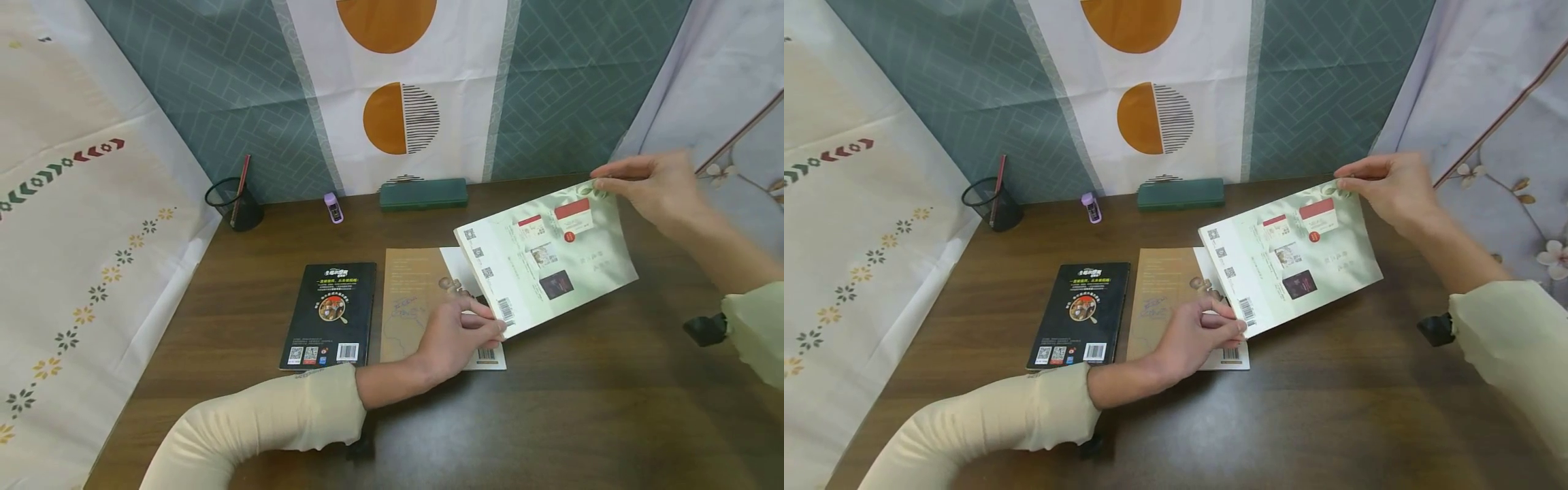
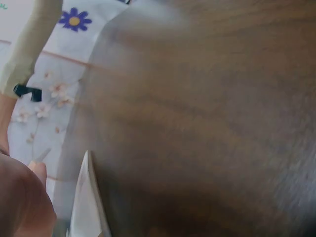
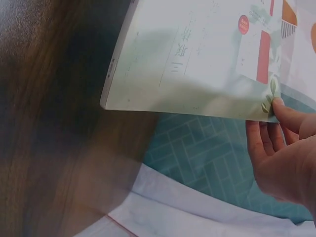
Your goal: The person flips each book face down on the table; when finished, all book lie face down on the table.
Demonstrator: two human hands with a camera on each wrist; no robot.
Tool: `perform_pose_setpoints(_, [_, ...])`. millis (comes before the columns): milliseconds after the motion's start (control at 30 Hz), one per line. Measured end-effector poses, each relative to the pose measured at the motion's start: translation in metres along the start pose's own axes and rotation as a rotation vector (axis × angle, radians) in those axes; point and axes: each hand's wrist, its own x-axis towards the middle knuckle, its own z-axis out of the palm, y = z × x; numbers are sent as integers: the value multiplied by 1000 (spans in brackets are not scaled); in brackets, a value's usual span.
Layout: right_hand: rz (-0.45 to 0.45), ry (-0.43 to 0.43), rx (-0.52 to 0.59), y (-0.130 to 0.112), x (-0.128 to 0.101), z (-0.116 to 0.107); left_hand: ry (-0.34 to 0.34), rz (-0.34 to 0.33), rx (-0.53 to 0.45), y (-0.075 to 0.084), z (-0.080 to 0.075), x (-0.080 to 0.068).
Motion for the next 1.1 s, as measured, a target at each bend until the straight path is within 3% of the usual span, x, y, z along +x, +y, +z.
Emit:
perform_pose_setpoints(233, [2, -21, -34, 2, 3, 13, 7, 5, 8, -10, 11, -6])
perform_pose_setpoints(433, [1, -42, -52, 7, 4, 26, 12, 4, -46, -18, 21, -10])
perform_pose_setpoints(1100, [-35, -91, -113, 21, 18, 67, 84, -204, -268, -24, 49, -15])
